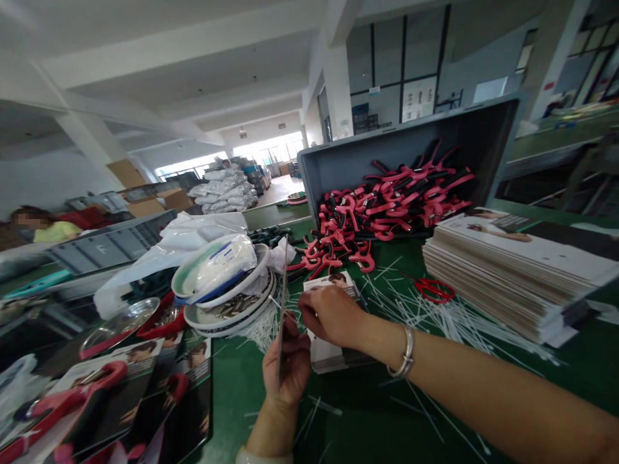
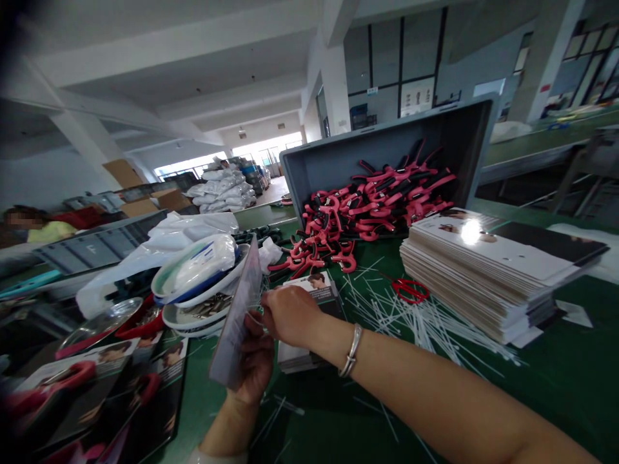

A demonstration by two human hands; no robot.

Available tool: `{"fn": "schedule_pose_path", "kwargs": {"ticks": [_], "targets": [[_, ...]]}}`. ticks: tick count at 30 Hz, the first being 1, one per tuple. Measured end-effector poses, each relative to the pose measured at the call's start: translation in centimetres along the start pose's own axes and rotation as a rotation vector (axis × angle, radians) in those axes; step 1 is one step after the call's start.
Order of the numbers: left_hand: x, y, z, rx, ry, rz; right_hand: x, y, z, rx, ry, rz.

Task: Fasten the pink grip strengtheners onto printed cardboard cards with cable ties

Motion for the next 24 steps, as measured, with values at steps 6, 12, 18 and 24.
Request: {"fn": "schedule_pose_path", "kwargs": {"ticks": [6,12,18,24], "targets": [[0.1,0.1,-0.1,0.014,-0.052,0.002,-0.1,-0.1,0.3,0.022,0.006,-0.011],[0.5,0.1,-0.3,0.032,-0.085,-0.009,-0.2,0.7,-0.2,-0.073,0.014,-0.064],[0.9,0.3,-0.3,0.016,-0.091,-0.068,-0.3,0.9,0.0,-0.1,0.034,-0.108],[0.5,0.1,-0.1,0.003,-0.051,-0.002,-0.4,1.0,0.0,-0.116,0.048,-0.098]]}}
Point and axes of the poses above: each hand's wrist, its own z-axis towards the middle knuckle, its own x-axis out of the palm, y = z × x, the point moved 3 cm from there along z, towards the middle knuckle, and after that the axes turned 7 degrees about x, right-handed, at the moved point
